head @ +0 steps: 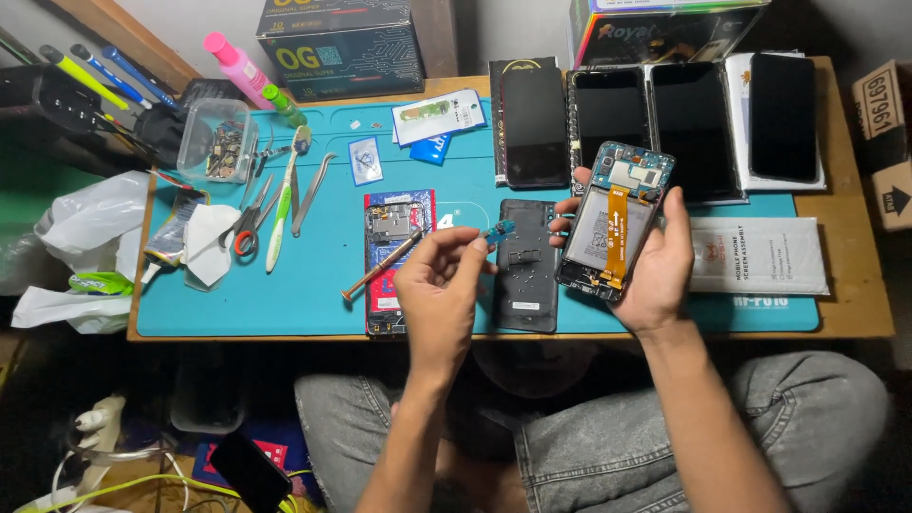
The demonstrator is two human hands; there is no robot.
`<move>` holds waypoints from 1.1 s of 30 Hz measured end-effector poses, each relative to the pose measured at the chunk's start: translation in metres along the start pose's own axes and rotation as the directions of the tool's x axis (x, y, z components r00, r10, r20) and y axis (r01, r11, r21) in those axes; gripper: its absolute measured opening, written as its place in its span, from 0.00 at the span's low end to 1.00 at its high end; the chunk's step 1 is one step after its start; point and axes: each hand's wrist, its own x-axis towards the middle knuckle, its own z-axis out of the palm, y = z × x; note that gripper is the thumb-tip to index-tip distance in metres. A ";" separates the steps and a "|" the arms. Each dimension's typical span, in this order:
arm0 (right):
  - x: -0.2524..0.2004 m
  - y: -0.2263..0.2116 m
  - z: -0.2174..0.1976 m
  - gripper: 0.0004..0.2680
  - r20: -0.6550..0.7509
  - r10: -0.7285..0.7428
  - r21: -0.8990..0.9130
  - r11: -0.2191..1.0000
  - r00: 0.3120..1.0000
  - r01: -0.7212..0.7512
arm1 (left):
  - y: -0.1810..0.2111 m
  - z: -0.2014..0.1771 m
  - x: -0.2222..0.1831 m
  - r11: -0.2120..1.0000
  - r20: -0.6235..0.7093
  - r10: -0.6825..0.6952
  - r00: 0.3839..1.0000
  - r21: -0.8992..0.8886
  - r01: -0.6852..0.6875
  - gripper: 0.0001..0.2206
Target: The person is repairing a mobile phone by disassembling it, inspecting the internal components like the motherboard and battery, and then reassembling them.
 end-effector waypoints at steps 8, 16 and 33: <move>-0.002 -0.004 0.001 0.33 -0.025 0.010 0.002 1.000 1.000 -0.010 | 0.021 -0.014 -0.011 0.997 0.021 0.029 0.999 0.073 -0.030 0.04; -0.002 -0.006 0.004 0.29 -0.095 0.007 0.003 1.000 0.995 -0.007 | -0.009 0.008 -0.010 0.990 0.020 0.106 0.994 0.089 -0.107 0.04; -0.005 -0.011 0.006 0.29 -0.102 0.067 0.105 0.993 0.993 -0.057 | -0.015 0.011 -0.016 0.977 0.059 0.171 0.984 0.117 -0.177 0.09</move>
